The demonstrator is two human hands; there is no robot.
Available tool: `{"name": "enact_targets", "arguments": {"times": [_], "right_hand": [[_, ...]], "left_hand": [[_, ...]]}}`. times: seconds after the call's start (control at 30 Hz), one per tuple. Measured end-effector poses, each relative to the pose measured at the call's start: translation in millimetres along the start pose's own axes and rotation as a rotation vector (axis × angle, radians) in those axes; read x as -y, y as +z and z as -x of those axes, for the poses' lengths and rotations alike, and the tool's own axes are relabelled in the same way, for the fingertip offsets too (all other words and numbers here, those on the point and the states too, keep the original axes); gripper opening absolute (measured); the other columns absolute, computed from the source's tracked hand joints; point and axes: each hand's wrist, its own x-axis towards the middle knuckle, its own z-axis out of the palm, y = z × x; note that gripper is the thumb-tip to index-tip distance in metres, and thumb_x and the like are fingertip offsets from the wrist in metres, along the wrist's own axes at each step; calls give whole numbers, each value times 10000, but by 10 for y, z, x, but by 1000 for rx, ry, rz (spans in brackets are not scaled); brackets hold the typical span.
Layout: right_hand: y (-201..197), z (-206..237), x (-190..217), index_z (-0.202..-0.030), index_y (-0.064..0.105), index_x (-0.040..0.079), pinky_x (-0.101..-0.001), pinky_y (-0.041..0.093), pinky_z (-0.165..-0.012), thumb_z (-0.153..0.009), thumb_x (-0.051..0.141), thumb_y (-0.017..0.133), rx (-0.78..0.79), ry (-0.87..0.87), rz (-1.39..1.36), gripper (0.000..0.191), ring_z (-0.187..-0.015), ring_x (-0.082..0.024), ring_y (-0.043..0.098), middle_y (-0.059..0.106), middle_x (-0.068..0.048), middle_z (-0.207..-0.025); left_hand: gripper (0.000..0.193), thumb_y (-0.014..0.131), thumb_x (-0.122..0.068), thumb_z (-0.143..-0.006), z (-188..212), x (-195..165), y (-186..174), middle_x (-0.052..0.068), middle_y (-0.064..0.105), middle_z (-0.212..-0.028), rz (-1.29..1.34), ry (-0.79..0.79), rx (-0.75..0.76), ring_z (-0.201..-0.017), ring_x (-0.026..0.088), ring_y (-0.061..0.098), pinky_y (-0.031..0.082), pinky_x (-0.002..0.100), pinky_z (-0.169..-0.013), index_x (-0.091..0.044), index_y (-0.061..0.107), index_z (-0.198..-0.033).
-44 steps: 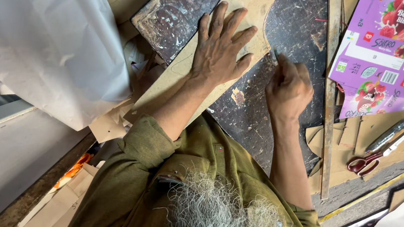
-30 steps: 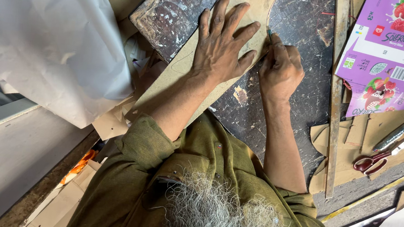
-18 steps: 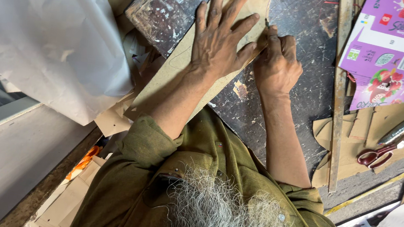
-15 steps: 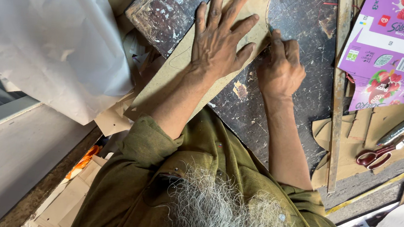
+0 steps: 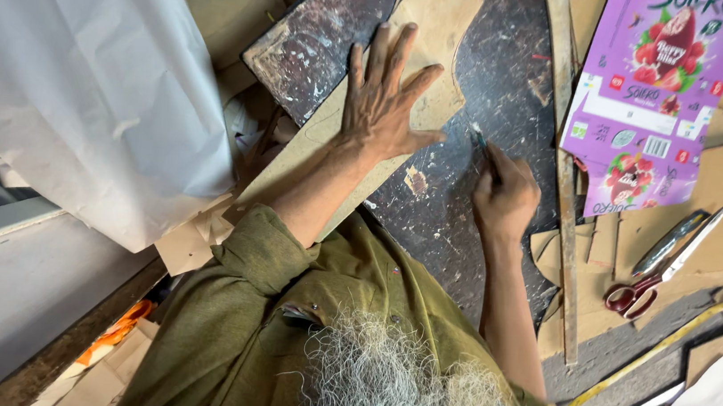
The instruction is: The person arranges cardboard pattern pieces on a cluttered workbench, traces around their edges with a marker, and marks reference points using a long wooden ruler as a straightedge. Scissors and other pattern pieces sit nearby as the person works through the pieces one at a time.
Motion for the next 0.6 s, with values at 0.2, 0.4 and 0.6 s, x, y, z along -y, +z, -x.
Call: {"name": "enact_targets", "arguments": {"times": [0.2, 0.4, 0.6], "right_hand": [[-201, 380, -284, -1270, 713, 18, -246, 586, -614, -1001, 2, 653, 12, 393, -522, 276, -708, -118, 712, 691, -102, -982], [-299, 610, -281, -1299, 689, -21, -231, 587, -637, -1023, -26, 646, -20, 344, -707, 280, -772, -119, 707, 677, -92, -1055], [-486, 578, -76, -1258, 681, -18, -263, 554, -643, -1064, -33, 607, 179, 113, -530, 208, -752, -143, 684, 646, -113, -1021]], "left_hand": [[1284, 753, -785, -659, -24, -179, -222, 322, -39, -1659, -106, -47, 119, -1470, 636, 39, 77, 760, -1170, -234, 192, -1674], [1381, 768, -825, -567, 42, -204, -280, 84, -84, -1709, -760, 743, 347, -1490, 491, -16, 19, 627, -1194, -302, 86, -1648], [1261, 796, -725, -474, -57, 2, -322, 17, 113, -1710, -718, 793, 268, -1531, 353, 144, 168, 624, -1165, -383, 295, -1579]]}}
